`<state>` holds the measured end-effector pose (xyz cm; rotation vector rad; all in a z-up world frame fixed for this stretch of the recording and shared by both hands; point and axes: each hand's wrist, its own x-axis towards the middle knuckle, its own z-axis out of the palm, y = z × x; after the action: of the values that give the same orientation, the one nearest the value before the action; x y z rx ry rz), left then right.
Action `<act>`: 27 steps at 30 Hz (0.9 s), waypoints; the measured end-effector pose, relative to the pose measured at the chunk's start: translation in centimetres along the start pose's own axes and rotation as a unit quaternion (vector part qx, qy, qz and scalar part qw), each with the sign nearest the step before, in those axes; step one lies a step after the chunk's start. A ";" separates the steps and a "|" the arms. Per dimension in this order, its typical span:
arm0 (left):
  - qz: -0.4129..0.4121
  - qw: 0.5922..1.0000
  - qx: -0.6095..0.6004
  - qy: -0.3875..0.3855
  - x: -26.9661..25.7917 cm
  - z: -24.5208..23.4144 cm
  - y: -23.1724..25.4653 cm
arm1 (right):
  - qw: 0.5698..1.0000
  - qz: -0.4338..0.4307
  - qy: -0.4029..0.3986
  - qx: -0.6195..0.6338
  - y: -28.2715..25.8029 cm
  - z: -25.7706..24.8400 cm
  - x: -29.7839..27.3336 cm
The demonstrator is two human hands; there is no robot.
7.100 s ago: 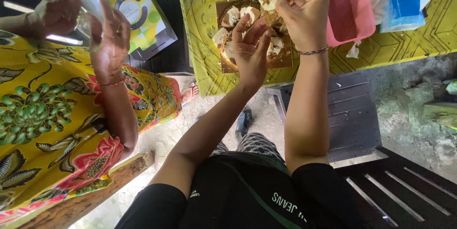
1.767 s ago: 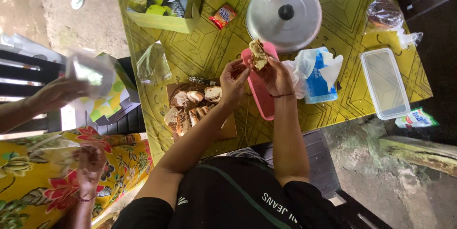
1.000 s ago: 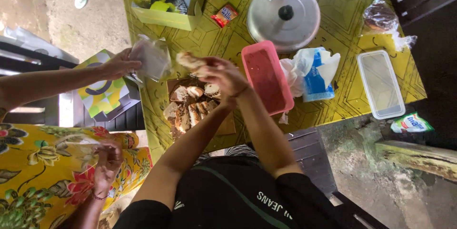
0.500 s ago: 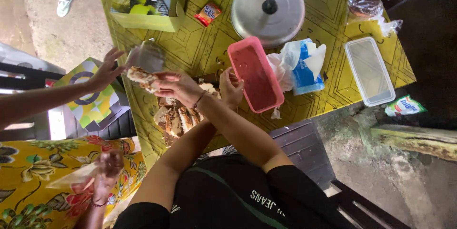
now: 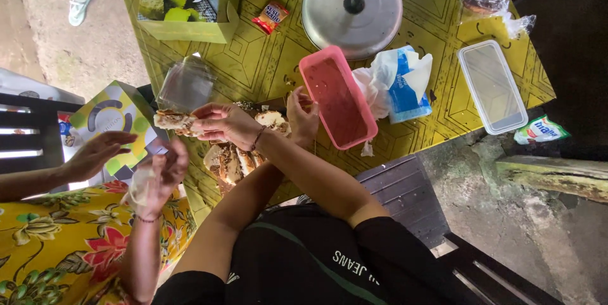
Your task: The person picks up pieces of cake and bread from a wooden board on a table and places them into small plastic bags, then places a larger cake into a cardboard box and closes it.
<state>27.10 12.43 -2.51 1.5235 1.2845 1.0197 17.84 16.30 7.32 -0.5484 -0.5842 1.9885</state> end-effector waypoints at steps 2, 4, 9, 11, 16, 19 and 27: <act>-0.002 1.000 0.000 -0.008 0.3 -0.1 -0.5 | 1.000 -0.001 -0.004 0.000 0.1 0.0 0.1; -0.003 1.000 -0.002 -0.017 0.5 0.0 -0.6 | 1.000 -0.003 -0.007 -0.001 0.1 0.0 0.2; -0.011 1.000 -0.014 -0.010 0.7 -0.1 -0.5 | 1.000 0.007 -0.005 -0.020 0.0 0.1 0.3; -0.013 1.000 -0.020 -0.009 0.8 -0.1 -0.4 | 1.000 0.008 -0.005 -0.025 -0.1 0.3 0.4; -0.011 1.000 -0.005 -0.013 0.9 -0.2 -0.2 | 0.999 0.008 -0.006 -0.041 -0.2 0.7 0.5; -0.015 0.999 -0.026 -0.012 0.8 -0.2 -0.2 | 0.999 0.001 -0.005 -0.046 -0.1 0.8 0.6; -0.023 0.999 -0.023 -0.023 0.9 -0.3 -0.1 | 0.995 -0.011 -0.009 -0.100 -0.1 2.1 1.0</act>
<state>26.89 13.39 -2.43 1.4681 1.2500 0.9724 16.23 16.91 8.85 -0.6417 -0.8034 1.9271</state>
